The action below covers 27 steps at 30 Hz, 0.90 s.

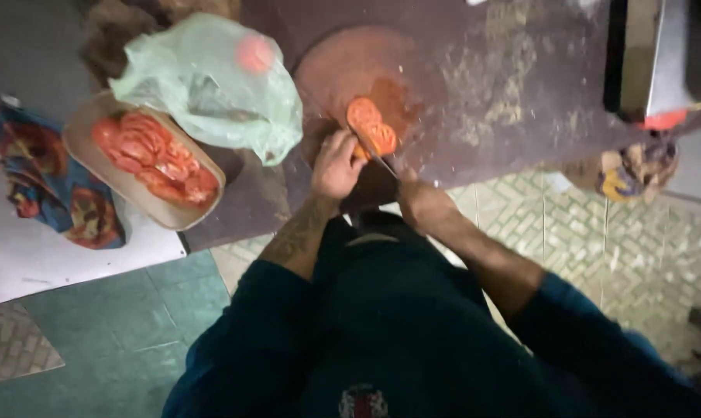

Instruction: Slicing tomatoes on a wooden cutting board using a kitchen knife.

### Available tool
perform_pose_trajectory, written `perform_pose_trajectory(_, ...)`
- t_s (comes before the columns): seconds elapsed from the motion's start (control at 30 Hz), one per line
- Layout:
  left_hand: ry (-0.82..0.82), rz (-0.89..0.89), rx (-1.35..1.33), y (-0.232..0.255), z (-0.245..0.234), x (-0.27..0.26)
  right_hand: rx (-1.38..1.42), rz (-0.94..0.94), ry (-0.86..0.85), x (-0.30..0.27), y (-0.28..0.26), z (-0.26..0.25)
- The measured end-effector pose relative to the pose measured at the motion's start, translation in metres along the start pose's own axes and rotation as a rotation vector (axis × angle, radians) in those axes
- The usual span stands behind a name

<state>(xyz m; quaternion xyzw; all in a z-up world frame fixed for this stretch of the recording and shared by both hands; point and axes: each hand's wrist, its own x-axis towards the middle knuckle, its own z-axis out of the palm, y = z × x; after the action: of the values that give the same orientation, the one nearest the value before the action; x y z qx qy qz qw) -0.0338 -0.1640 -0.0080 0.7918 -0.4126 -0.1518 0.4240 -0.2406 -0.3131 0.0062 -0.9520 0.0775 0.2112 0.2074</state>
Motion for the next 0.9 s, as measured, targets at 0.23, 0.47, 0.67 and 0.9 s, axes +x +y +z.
perform_pose_trajectory(0.23,-0.011,0.009,0.044,-0.004,0.001,-0.014,0.058,0.098,0.133,0.072,-0.007,0.032)
perform_pose_trajectory(0.47,-0.03,-0.134,-0.079,0.001,-0.005,0.008,0.016,0.195,-0.032,-0.014,0.016,0.04)
perform_pose_trajectory(0.67,0.068,-0.048,0.031,-0.017,0.014,-0.003,-0.039,0.002,0.093,-0.017,0.033,0.035)
perform_pose_trajectory(0.9,-0.014,-0.097,0.092,-0.022,0.007,0.002,-0.073,-0.053,0.282,0.077,-0.001,0.0)
